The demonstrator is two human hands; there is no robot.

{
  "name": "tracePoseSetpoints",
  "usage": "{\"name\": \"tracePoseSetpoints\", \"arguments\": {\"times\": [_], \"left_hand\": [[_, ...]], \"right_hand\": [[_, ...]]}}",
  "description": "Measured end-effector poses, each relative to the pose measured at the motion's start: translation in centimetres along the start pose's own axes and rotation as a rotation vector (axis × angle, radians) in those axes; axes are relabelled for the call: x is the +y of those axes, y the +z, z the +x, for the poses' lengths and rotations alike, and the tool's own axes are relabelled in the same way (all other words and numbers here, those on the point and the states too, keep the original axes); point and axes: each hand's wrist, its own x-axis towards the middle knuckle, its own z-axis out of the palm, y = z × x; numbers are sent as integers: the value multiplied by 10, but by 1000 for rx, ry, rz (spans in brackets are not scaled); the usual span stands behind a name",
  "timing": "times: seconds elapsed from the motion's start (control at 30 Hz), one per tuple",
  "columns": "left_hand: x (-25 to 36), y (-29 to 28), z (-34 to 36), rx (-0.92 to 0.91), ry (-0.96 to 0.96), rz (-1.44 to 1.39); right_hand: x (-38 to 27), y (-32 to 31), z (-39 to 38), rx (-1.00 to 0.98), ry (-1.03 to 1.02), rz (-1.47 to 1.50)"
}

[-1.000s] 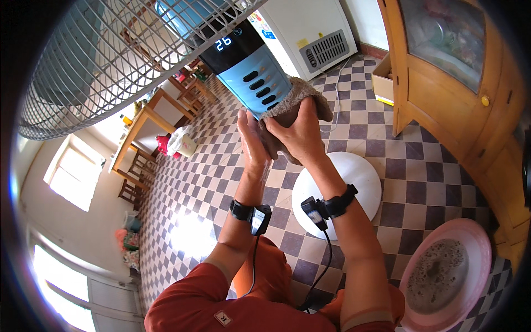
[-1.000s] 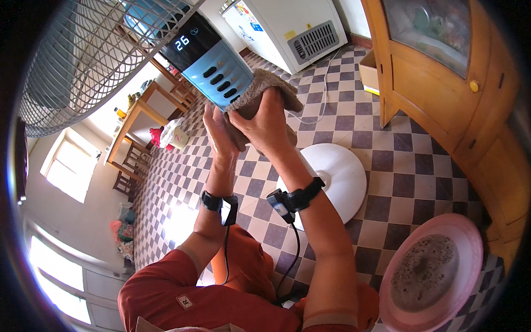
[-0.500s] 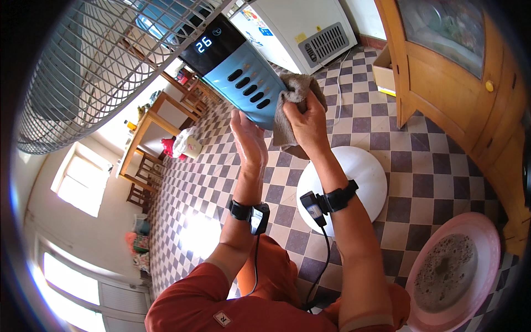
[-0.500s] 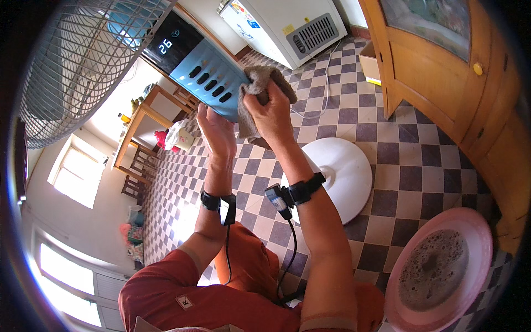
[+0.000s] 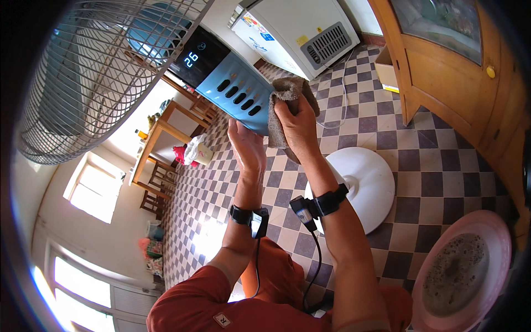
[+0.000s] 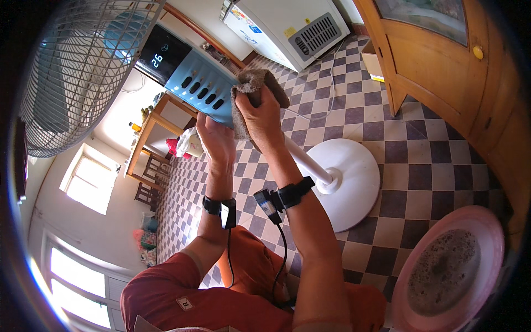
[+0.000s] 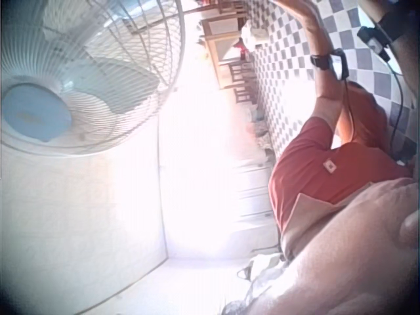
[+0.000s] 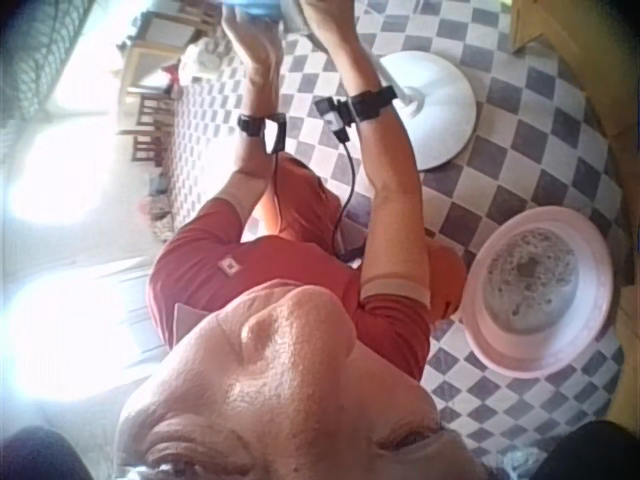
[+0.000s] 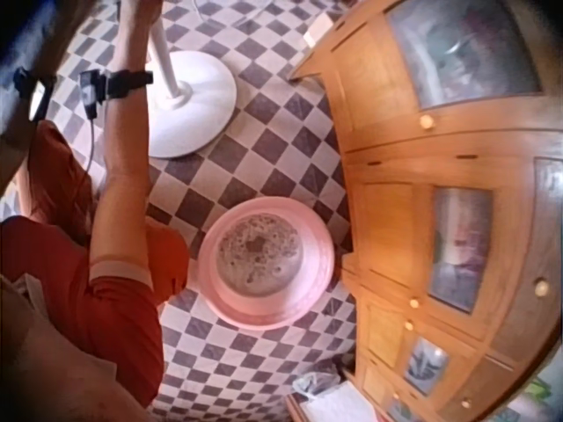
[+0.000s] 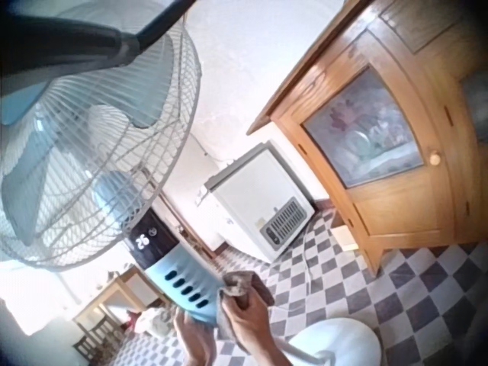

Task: The person cleans a standing electric fan using a cloth. They wipe the front grill, the central motor housing, and the base of the fan. The person dips the cloth into a pink basin of water to wet it during the process.

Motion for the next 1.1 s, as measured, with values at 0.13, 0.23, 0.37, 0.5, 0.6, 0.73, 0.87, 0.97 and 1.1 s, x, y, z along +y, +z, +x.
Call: {"name": "tracePoseSetpoints", "arguments": {"times": [0.13,0.23,0.37,0.5,0.6,0.73,0.87,0.97,1.1], "left_hand": [[1,0,-1,6,9,24],[-3,-5,1,-10,22,10],[-5,-8,1,-14,33,10],[-4,-5,1,11,14,30],[-6,-9,2,0,17,12],[-8,-10,4,-17,22,1],[-1,-5,-3,-40,43,60],[2,-1,-3,-68,56,45],[7,9,-6,-109,79,13]], "right_hand": [[0,1,1,15,20,5],[0,3,1,28,20,14],[3,2,1,36,21,-11],[0,2,1,45,21,-45],[-5,5,-2,46,31,-46],[-5,3,0,36,31,-71],[-4,4,-1,-30,-16,-120],[-4,8,1,-80,-161,-256],[-10,9,1,-130,-206,-452]]}}
